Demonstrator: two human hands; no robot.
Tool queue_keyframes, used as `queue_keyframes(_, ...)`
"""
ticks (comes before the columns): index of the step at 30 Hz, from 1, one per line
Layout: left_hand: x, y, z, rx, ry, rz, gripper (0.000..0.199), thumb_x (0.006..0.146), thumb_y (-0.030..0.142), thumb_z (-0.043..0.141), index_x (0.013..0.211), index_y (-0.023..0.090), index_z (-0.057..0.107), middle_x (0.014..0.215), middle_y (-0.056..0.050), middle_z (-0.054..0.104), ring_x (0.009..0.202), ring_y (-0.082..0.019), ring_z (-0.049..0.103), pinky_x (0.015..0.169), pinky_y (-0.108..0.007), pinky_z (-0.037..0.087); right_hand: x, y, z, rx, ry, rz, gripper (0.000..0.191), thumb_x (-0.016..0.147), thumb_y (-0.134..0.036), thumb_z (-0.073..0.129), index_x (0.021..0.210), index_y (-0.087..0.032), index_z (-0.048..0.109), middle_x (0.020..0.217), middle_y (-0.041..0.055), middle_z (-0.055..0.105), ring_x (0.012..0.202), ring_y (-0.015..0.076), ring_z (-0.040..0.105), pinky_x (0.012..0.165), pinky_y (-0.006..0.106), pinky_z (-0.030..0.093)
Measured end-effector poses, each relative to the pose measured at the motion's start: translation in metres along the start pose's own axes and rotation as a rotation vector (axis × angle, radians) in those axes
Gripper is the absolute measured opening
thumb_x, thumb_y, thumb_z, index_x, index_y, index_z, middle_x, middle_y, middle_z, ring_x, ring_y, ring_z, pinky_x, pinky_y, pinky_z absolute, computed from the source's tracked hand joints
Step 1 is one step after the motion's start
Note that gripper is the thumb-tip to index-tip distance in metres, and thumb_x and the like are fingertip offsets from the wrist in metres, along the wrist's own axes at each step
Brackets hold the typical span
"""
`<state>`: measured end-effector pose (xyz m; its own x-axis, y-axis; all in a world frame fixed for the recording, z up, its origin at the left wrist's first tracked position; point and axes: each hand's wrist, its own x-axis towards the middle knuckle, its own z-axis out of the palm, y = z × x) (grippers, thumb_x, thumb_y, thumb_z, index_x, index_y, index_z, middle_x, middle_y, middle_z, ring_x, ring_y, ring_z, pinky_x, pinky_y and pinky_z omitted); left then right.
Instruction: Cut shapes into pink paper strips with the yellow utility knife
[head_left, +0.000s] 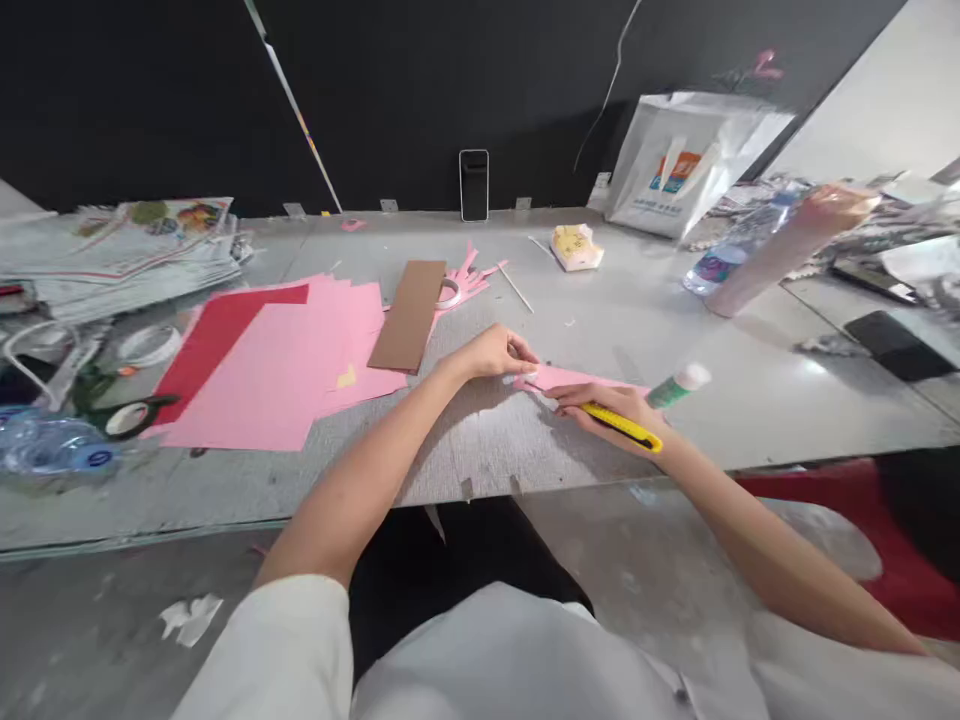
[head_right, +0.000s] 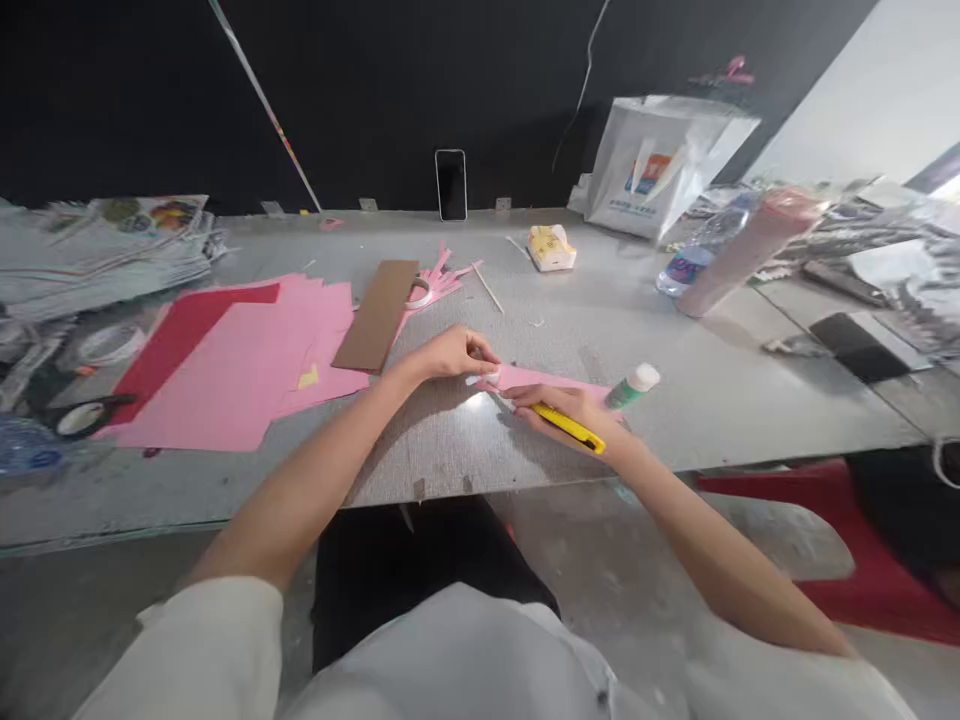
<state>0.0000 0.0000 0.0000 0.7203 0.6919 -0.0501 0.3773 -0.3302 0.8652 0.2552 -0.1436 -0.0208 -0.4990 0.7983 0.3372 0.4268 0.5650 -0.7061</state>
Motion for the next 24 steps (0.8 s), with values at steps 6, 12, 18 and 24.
queue_keyframes(6,-0.002,0.001,-0.002,0.001,-0.008,-0.011,0.016,0.083,0.025,0.084,0.096,0.016,0.086,0.092,-0.011,0.081,0.083,-0.02,0.07,0.082,-0.033,0.051,0.004,-0.008,-0.002,0.021,0.026,0.059,0.015,0.104,-0.039,0.066,0.116,-0.03,0.069,0.125,0.0059,0.08,0.106,0.0259,0.081,0.094,0.041,0.066)
queue_keyframes(12,-0.003,0.001,-0.001,-0.025,-0.01,-0.019,0.013,0.083,0.025,0.084,0.094,0.017,0.086,0.094,-0.01,0.082,0.085,-0.02,0.07,0.083,-0.033,0.052,0.014,-0.017,0.006,0.241,0.181,0.276,0.024,0.099,-0.047,0.074,0.11,-0.027,0.068,0.122,0.0096,0.081,0.086,0.0252,0.079,0.076,0.043,0.067)
queue_keyframes(18,0.0,-0.005,-0.001,-0.069,-0.016,-0.006,0.012,0.083,0.026,0.085,0.092,0.018,0.085,0.094,-0.009,0.082,0.087,-0.019,0.071,0.084,-0.033,0.051,0.025,-0.022,0.018,0.284,0.323,0.281,0.022,0.092,-0.047,0.083,0.102,-0.028,0.08,0.114,0.0081,0.082,0.108,0.0295,0.077,0.092,0.046,0.065)
queue_keyframes(24,-0.001,-0.004,0.0,-0.079,-0.015,0.01,0.012,0.082,0.029,0.087,0.089,0.019,0.086,0.089,-0.009,0.081,0.08,-0.018,0.068,0.079,-0.032,0.05,0.03,-0.021,0.03,0.348,0.506,0.417,0.033,0.094,-0.057,0.077,0.094,-0.024,0.078,0.088,0.0068,0.077,0.073,0.0202,0.07,0.066,0.035,0.062)
